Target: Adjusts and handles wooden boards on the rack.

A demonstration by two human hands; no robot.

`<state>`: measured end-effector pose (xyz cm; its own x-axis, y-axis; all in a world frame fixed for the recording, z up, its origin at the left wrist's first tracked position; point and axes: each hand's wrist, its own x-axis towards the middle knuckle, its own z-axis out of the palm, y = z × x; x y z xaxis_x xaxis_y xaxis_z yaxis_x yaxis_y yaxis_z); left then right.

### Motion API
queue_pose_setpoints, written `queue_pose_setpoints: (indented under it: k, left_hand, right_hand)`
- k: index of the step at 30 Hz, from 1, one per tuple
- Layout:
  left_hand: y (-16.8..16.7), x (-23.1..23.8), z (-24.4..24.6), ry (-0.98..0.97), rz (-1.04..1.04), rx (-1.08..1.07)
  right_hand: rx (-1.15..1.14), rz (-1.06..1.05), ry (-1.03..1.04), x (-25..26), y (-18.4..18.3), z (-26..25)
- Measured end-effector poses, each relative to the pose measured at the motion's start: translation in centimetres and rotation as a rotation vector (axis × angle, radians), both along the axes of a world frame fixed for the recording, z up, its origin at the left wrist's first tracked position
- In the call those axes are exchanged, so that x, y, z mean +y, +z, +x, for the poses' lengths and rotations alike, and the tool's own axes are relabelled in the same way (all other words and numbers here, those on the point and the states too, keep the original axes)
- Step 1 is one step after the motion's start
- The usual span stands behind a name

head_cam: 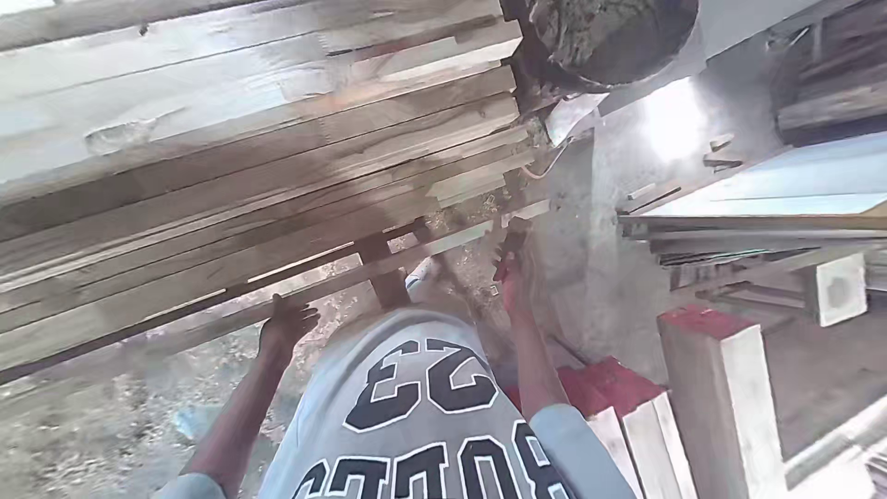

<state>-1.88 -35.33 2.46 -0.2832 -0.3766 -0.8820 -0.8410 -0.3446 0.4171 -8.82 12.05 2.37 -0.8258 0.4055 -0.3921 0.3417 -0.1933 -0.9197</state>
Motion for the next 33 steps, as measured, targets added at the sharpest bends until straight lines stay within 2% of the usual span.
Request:
queue_pose_setpoints:
  k: [2,5,7,8,12,17,19,21,24,28,30,31,33]
  left_hand:
    - [1.1,-1.1,1.1,-0.319,-0.171,-0.015]
    - [2.1,-3.0,1.8,-0.952,-0.548,0.252]
    - [2.1,-4.1,1.5,-1.234,-0.762,0.437]
    - [2.0,-4.4,1.3,-1.324,-0.804,0.495]
    - [1.0,-5.2,-2.3,-1.649,-0.762,0.463]
    - [0.2,-7.0,-6.6,-1.803,-0.427,0.346]
    - [-1.4,-8.5,-7.4,-1.796,-0.246,0.252]
    - [-2.2,-8.9,-7.7,-1.809,-0.181,0.146]
    - [-2.1,-8.1,-7.3,-1.914,-0.267,0.024]
    - [-1.4,-7.2,-6.3,-1.960,-0.478,0.037]
    - [0.1,-6.3,-5.7,-1.951,-0.552,0.033]
    - [2.4,-5.0,-6.1,-1.944,-0.547,-0.009]
    - [8.6,-1.6,-8.0,-1.949,-0.403,-0.197]
  right_hand:
    - [0.010,0.135,0.007,-0.6,-1.1,0.0]
    - [-0.019,0.434,0.050,-1.3,-2.5,-1.0]
    - [-0.103,0.674,0.118,-1.6,-2.5,-1.4]
    - [-0.191,0.745,0.158,-1.9,-1.9,-1.1]
    - [-0.352,0.911,0.283,-2.4,-0.5,-2.1]
    - [-0.696,1.049,0.547,-2.7,3.6,0.2]
    - [-0.762,1.040,0.566,-3.0,5.9,0.3]
    - [-0.763,1.010,0.497,-2.8,6.9,-0.4]
    - [-0.707,0.980,0.420,-1.9,7.3,-3.7]
    - [-0.639,0.920,0.387,-1.9,7.4,-7.5]
    - [-0.669,0.894,0.399,-2.6,7.0,-8.0]
    - [-0.683,0.877,0.375,-3.2,6.6,-8.0]
    - [-0.661,0.812,0.347,-4.5,6.5,-7.3]
